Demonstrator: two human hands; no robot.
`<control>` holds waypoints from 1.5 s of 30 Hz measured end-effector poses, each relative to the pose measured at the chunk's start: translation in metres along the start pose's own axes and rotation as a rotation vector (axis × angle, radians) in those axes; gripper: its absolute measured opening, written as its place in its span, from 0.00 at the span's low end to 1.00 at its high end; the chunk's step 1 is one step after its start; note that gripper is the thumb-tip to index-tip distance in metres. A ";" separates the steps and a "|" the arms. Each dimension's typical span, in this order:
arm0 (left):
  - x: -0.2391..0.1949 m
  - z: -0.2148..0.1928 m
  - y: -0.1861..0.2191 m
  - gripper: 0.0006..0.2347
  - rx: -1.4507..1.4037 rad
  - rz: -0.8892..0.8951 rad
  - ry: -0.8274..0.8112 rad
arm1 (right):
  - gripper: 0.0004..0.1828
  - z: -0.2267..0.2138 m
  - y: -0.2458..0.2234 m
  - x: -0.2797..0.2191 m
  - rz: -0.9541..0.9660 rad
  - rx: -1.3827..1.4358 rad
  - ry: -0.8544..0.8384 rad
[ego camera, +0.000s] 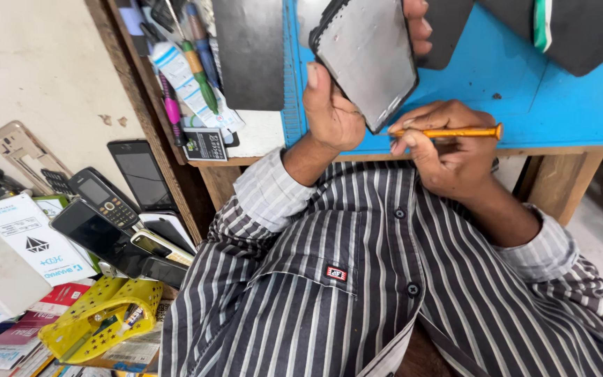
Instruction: The person scrapes adhesive residue from the edges of a white smartphone frame using a small metal tool, then brushes the surface with a toothbrush. The person repeats scraping and brushing along the frame edges and corners.
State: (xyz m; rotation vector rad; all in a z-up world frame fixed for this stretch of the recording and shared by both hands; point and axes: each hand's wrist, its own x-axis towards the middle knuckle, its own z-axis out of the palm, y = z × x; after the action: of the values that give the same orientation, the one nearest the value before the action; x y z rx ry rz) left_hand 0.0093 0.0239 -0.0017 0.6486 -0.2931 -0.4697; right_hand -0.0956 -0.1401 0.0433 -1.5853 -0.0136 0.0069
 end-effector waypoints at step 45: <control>0.024 -0.001 0.036 0.24 -0.568 -0.441 -0.123 | 0.08 0.045 -0.072 0.041 -0.589 -0.803 -0.153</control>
State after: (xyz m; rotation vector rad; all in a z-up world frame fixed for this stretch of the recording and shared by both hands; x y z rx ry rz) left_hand 0.0416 0.0370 0.0232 0.1211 -0.1174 -0.9737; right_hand -0.0558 -0.0931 0.1146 -2.3202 -0.6735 -0.3783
